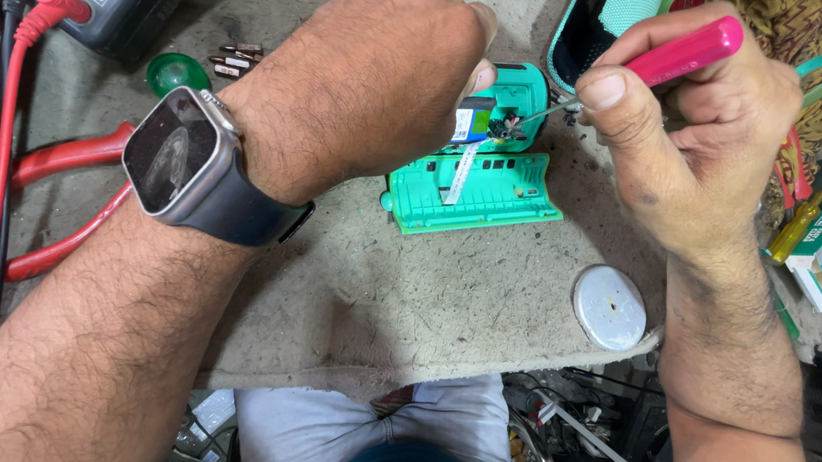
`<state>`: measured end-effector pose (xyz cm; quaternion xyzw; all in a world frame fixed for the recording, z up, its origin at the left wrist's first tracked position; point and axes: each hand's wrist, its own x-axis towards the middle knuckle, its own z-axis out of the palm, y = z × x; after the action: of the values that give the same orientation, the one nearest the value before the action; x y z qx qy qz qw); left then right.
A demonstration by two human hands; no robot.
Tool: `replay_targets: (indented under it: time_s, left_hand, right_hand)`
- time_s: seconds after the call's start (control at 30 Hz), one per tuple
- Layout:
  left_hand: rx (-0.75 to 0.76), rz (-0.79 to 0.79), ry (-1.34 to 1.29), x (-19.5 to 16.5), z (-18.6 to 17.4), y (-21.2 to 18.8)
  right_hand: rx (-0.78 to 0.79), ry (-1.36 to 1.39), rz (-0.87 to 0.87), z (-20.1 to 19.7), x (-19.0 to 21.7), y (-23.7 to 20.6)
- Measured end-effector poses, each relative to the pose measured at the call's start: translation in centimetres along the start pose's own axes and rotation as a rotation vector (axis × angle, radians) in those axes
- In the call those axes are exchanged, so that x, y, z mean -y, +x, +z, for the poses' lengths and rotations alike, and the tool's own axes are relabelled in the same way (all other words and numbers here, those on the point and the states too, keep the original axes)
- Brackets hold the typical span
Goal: The person uses a screwdriver to adjust internal components of a teal portable speaker, then uses pliers to manipulate a small part on the speaker's exterior. The person repeatedly probes a white circular component and the speaker's internal wiring before closing the speaker casing.
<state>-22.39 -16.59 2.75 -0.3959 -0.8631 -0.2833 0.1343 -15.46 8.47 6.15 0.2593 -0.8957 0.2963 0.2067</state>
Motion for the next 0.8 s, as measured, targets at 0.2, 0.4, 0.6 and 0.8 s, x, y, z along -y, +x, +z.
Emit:
replay_targets:
  time_s: [0.2, 0.4, 0.6, 0.8]
  left_hand:
    - [0.026, -0.017, -0.007, 0.05, -0.01, 0.01]
    - [0.014, 0.006, -0.02, 0.08, 0.09, 0.03]
    - [0.027, -0.007, 0.0, 0.05, 0.1, 0.11]
    - [0.034, 0.006, 0.013, 0.02, 0.11, 0.24]
  right_hand:
    - [0.033, -0.018, -0.005, 0.35, 0.37, 0.48]
    - [0.034, -0.079, -0.025, 0.27, 0.35, 0.48]
    - [0.054, -0.064, -0.096, 0.17, -0.27, 0.07]
    - [0.051, -0.072, -0.131, -0.06, -0.3, -0.08]
